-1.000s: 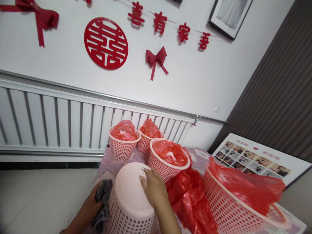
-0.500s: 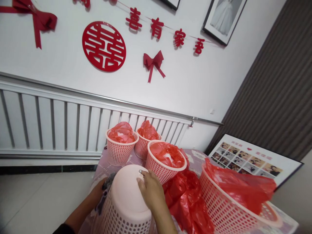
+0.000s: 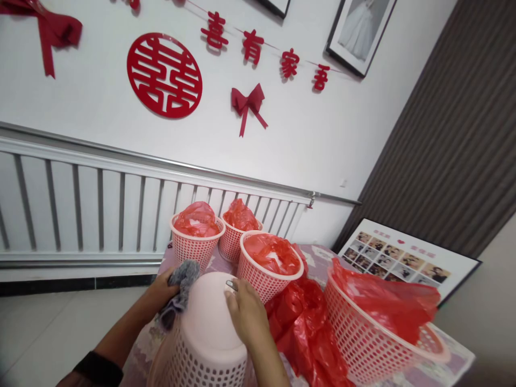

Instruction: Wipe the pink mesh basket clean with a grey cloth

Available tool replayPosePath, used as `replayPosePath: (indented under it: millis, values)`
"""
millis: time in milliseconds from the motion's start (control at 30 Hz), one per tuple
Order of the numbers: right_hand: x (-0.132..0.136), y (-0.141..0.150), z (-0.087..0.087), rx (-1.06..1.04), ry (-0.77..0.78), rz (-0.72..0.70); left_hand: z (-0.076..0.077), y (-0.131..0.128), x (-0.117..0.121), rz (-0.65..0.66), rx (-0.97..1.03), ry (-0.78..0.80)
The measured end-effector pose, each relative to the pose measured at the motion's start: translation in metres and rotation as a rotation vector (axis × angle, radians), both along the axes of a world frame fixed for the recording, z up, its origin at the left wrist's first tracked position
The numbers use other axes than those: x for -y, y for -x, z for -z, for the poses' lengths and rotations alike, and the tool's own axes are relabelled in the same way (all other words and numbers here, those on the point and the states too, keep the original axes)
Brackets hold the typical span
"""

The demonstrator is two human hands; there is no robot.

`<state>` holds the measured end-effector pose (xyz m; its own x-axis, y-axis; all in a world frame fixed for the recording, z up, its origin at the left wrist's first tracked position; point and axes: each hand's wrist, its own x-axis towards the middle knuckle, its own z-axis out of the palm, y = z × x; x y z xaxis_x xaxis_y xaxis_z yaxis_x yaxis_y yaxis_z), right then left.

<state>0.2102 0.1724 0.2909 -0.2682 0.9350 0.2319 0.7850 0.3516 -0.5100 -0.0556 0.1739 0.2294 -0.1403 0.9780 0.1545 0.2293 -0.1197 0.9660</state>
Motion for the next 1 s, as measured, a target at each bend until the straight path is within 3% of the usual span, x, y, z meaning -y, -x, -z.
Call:
replayPosePath:
  millis: [100, 233, 367, 500, 667, 1000]
  values:
    - [-0.002, -0.002, 0.005, -0.044, 0.011, 0.025, -0.039, -0.013, -0.010, -0.012, -0.133, -0.065]
    - [-0.007, -0.004, 0.015, -0.127, 0.036, 0.054, -0.060, -0.038, -0.019, 0.082, -0.348, -0.129]
    - [-0.008, -0.006, 0.019, -0.173, 0.036, 0.056, -0.069, -0.061, -0.024, 0.155, -0.628, -0.181]
    - [-0.009, -0.006, 0.020, -0.181, 0.006, 0.045, -0.076, -0.079, -0.036, 0.095, -0.803, -0.109]
    - [-0.013, -0.007, 0.025, -0.196, -0.017, 0.039, -0.078, -0.086, -0.046, 0.027, -0.898, -0.059]
    - [-0.012, -0.005, 0.023, -0.189, -0.019, 0.044, -0.075, -0.089, -0.036, -0.066, -0.995, -0.101]
